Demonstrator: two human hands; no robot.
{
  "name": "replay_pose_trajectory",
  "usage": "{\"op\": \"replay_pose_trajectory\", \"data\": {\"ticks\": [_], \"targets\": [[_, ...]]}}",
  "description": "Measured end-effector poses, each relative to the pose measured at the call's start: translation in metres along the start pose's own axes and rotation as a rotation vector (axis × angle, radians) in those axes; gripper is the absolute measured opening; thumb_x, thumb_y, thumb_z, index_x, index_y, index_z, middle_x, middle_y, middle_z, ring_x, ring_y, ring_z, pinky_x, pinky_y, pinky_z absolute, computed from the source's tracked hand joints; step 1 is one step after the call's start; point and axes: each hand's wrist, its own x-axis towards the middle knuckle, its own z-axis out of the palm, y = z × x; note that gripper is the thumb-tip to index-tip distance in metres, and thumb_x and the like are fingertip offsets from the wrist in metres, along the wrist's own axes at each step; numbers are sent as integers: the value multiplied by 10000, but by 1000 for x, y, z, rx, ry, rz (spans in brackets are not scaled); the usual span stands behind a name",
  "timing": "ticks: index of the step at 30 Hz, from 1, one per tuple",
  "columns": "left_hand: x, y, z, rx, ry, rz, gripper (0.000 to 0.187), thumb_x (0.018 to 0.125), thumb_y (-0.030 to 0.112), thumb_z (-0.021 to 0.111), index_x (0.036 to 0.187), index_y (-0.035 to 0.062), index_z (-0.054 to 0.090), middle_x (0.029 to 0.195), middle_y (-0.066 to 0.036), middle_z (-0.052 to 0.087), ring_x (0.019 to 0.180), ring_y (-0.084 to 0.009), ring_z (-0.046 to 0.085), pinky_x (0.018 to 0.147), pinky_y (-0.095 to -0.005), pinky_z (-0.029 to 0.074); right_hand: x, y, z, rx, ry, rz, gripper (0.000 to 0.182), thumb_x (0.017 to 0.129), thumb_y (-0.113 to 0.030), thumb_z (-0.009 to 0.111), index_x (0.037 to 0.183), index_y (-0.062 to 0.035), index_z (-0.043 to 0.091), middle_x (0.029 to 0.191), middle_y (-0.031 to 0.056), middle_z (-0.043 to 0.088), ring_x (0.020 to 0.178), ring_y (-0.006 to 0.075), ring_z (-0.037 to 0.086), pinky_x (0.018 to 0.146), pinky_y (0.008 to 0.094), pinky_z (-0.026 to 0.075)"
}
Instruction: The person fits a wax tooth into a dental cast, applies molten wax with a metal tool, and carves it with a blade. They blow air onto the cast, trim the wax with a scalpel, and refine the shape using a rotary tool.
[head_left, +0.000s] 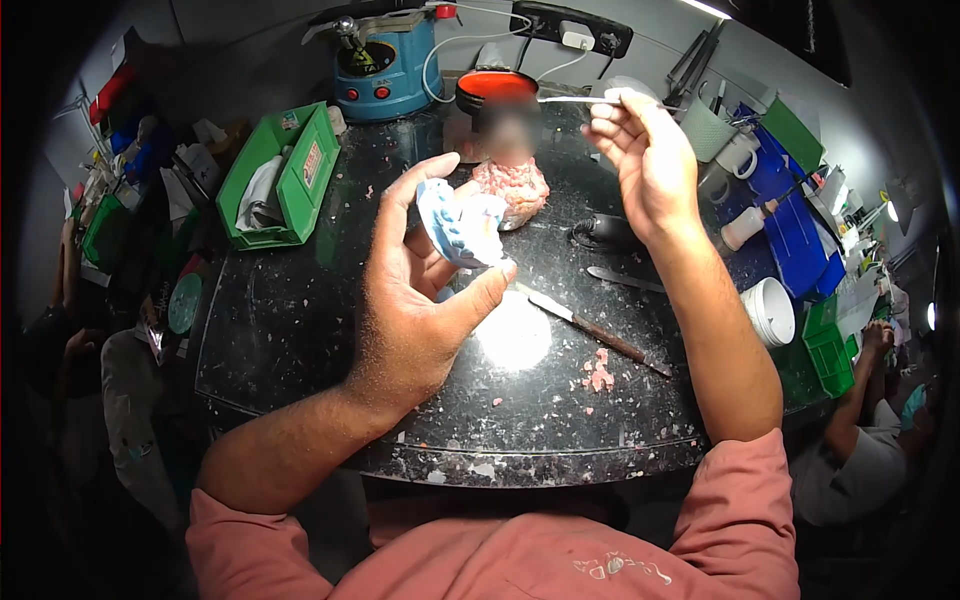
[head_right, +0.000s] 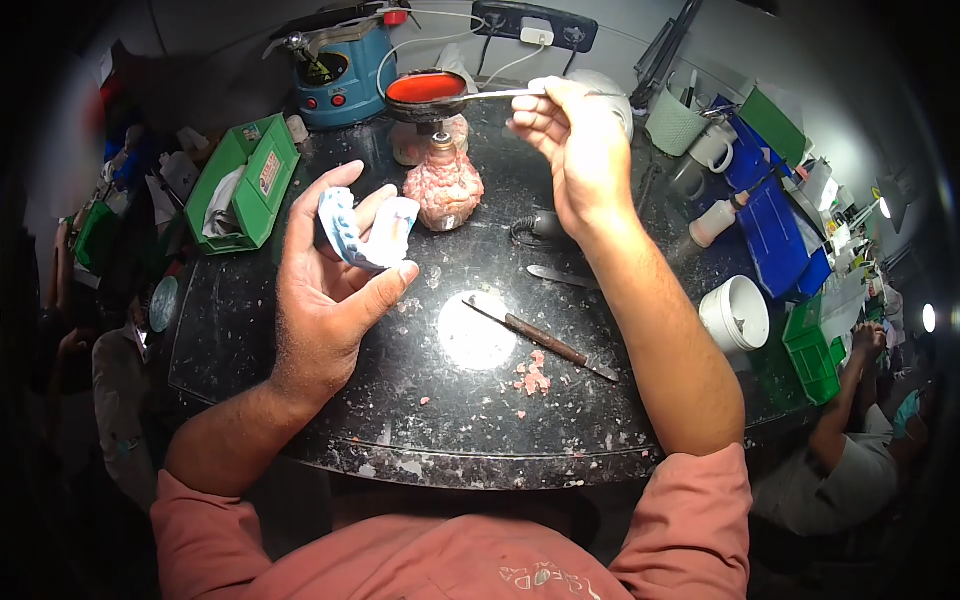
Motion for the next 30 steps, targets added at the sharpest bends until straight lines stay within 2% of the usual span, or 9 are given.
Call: {"op": "replay_pose_trajectory", "data": {"ticks": [8, 12, 14, 15, 22, 30], "targets": [[3, -1, -2, 12, -2, 43, 764, 755, -140, 652, 1397, 58, 289, 1322, -219, 454, 1188, -201, 493, 965, -320, 468, -10, 8, -3, -98, 20, -4, 218, 977, -202, 478, 1010, -3, 563, 869, 105, 638, 801, 172, 631, 807, 330, 524], [6, 1, -3, 17, 1, 49, 801, 760, -127, 659, 1430, 63, 262, 1342, -253, 437, 1185, -204, 498, 962, -321, 470, -17, -4, 9, -42, -116, -54, 206, 964, -192, 492, 981, -6, 577, 838, 85, 620, 761, 151, 606, 778, 315, 512], [6, 2, -3, -20, 12, 38, 832, 769, -113, 662, 1458, 71, 233, 1351, -277, 425, 1181, -203, 500, 963, -322, 469, -24, -13, 18, -122, -241, -104, 207, 953, -192, 506, 966, -3, 588, 837, 79, 618, 763, 144, 602, 747, 294, 496], [6, 2, -2, -19, 12, 38, 832, 769, -113, 662, 1458, 71, 233, 1351, -277, 425, 1181, -203, 500, 963, -322, 469, -27, -15, 23, -140, -246, -127, 198, 947, -177, 508, 967, 1, 593, 817, 75, 616, 753, 140, 600, 717, 266, 477], [7, 2, -2, -4, 4, 76, 834, 769, -115, 660, 1460, 63, 228, 1332, -258, 442, 1148, -193, 511, 957, -317, 473, -32, -17, 31, -244, -297, -169, 177, 951, -130, 484, 952, 9, 593, 788, 66, 622, 730, 128, 605, 708, 251, 482], [7, -1, -4, 26, 6, 93, 808, 758, -137, 652, 1435, 58, 257, 1340, -242, 435, 1157, -200, 505, 978, -335, 470, -33, -18, 31, -263, -322, -177, 138, 940, -104, 522, 950, 14, 593, 799, 63, 626, 717, 113, 613, 681, 243, 491]]}}
